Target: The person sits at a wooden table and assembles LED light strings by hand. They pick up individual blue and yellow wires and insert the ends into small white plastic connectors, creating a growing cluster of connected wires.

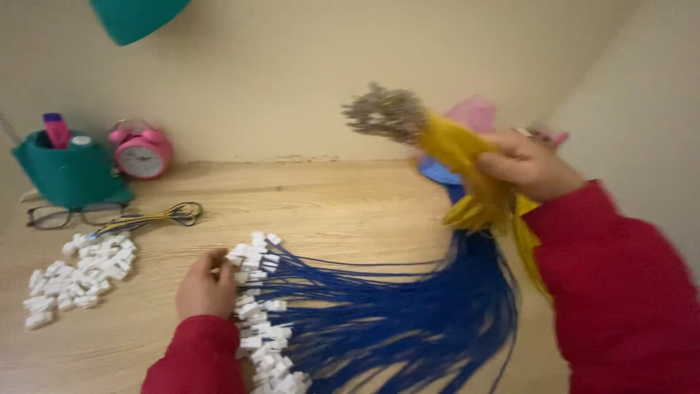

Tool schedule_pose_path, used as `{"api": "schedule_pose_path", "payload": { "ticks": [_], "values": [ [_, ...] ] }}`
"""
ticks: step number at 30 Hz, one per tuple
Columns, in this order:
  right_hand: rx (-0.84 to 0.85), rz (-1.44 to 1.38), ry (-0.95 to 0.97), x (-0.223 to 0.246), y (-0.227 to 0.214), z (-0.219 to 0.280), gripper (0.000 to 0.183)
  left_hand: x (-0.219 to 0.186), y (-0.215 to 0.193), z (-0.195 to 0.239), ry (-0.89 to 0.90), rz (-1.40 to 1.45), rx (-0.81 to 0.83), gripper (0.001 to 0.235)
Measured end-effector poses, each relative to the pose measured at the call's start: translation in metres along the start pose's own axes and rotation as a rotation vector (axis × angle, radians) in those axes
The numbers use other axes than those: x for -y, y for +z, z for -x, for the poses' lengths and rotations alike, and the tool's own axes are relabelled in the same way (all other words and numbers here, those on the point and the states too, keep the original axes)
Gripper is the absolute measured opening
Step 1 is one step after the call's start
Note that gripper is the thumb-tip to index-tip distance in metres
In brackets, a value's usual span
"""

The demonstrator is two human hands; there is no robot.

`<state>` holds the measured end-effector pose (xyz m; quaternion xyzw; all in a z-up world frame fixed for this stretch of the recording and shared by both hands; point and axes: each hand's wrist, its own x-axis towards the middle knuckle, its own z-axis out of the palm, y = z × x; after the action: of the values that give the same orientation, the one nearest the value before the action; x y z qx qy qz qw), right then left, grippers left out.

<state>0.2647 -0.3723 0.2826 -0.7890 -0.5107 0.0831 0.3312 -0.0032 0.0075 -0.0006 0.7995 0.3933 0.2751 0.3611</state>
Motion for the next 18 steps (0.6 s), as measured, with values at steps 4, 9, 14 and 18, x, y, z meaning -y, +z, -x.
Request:
{"api": "schedule_pose_path", "payload": {
  "ticks": [4,9,14,18],
  "values": [
    [0.086,-0.203,-0.026,0.032,-0.038,0.078,0.047,0.008,0.005,-0.003,0.008,0.006,-0.023,0.029],
    [0.120,-0.120,0.393,-0.025,-0.011,0.158,0.042,0.018,-0.007,-0.014,0.086,0.158,0.042,0.038],
    [0.154,-0.326,0.381,-0.026,0.034,0.201,0.041,-0.078,-0.077,0.090,0.607,-0.139,0.001,0.044],
    [-0.142,-0.333,0.404,-0.094,0.041,0.221,0.052,-0.151,-0.061,0.244,1.305,-0.272,0.128,0.034]
  ]
}}
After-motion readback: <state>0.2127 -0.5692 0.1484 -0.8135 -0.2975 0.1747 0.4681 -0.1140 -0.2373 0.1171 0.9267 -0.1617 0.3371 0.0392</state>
